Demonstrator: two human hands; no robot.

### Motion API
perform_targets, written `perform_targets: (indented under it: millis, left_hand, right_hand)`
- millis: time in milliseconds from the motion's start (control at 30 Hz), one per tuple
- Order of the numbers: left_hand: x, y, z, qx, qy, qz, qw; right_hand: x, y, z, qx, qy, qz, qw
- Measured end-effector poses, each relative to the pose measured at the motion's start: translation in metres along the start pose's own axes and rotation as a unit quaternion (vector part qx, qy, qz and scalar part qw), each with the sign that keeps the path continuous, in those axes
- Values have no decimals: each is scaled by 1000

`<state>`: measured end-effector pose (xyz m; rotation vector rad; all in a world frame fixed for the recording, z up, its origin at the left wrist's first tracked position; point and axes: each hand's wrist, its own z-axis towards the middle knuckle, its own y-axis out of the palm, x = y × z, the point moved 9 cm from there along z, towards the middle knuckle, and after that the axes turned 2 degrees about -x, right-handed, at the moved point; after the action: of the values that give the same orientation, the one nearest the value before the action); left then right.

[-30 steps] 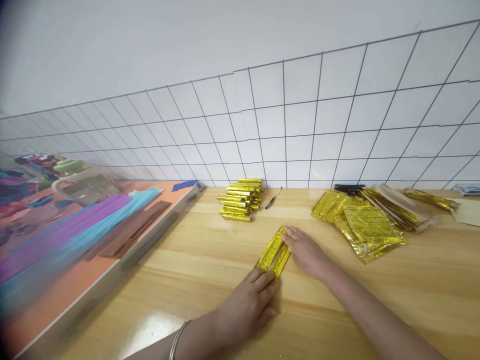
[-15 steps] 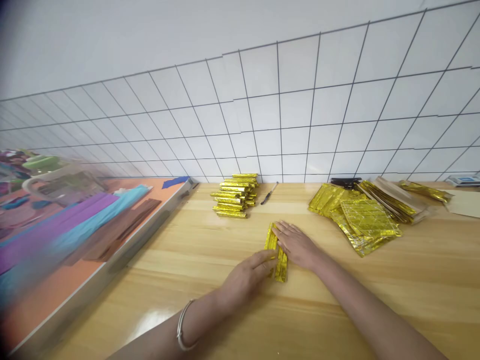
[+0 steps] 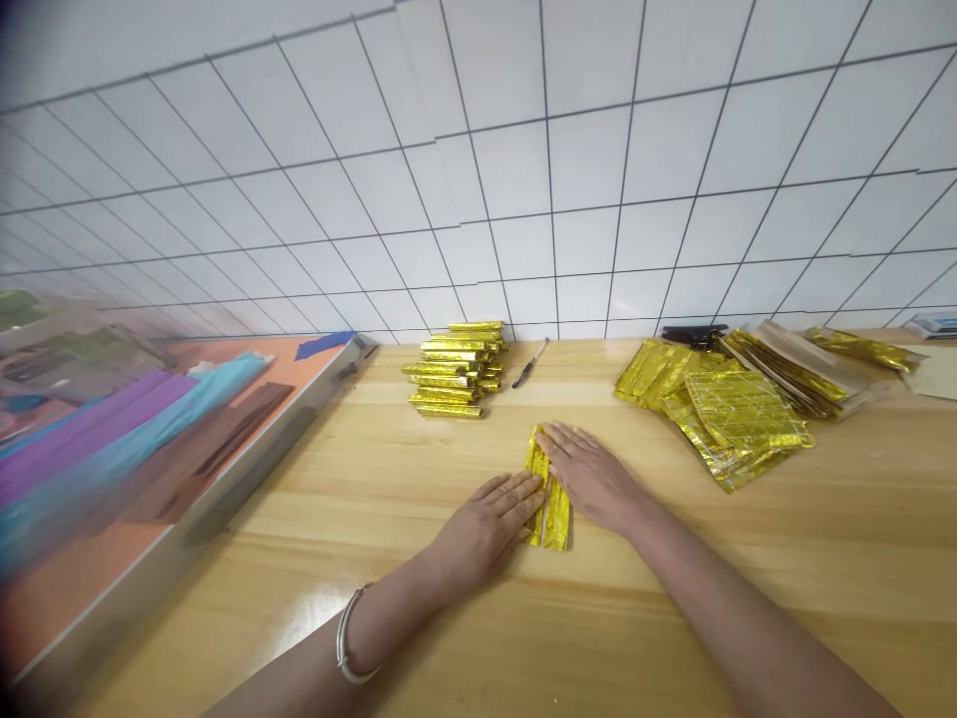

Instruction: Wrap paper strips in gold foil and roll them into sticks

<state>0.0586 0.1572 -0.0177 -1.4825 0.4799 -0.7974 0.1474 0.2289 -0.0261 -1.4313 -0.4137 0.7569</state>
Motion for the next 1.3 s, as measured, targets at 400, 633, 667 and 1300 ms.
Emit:
perform_targets:
  millis: [400, 633, 667, 1300]
  left_hand:
    - [2, -2, 2, -7, -13, -7, 1000]
    - [4, -5, 3, -11, -14, -5, 1000]
    - [4, -5, 3, -12, -13, -2, 1000]
    - [5, -2, 1, -15, 5, 5, 1000]
  right_hand:
    - [-5, 6, 2, 8, 30, -51, 998]
    - [-7, 5, 2, 8, 23, -54, 998]
    - [-7, 5, 2, 7, 23, -54, 998]
    - [-5, 6, 2, -13, 24, -27, 999]
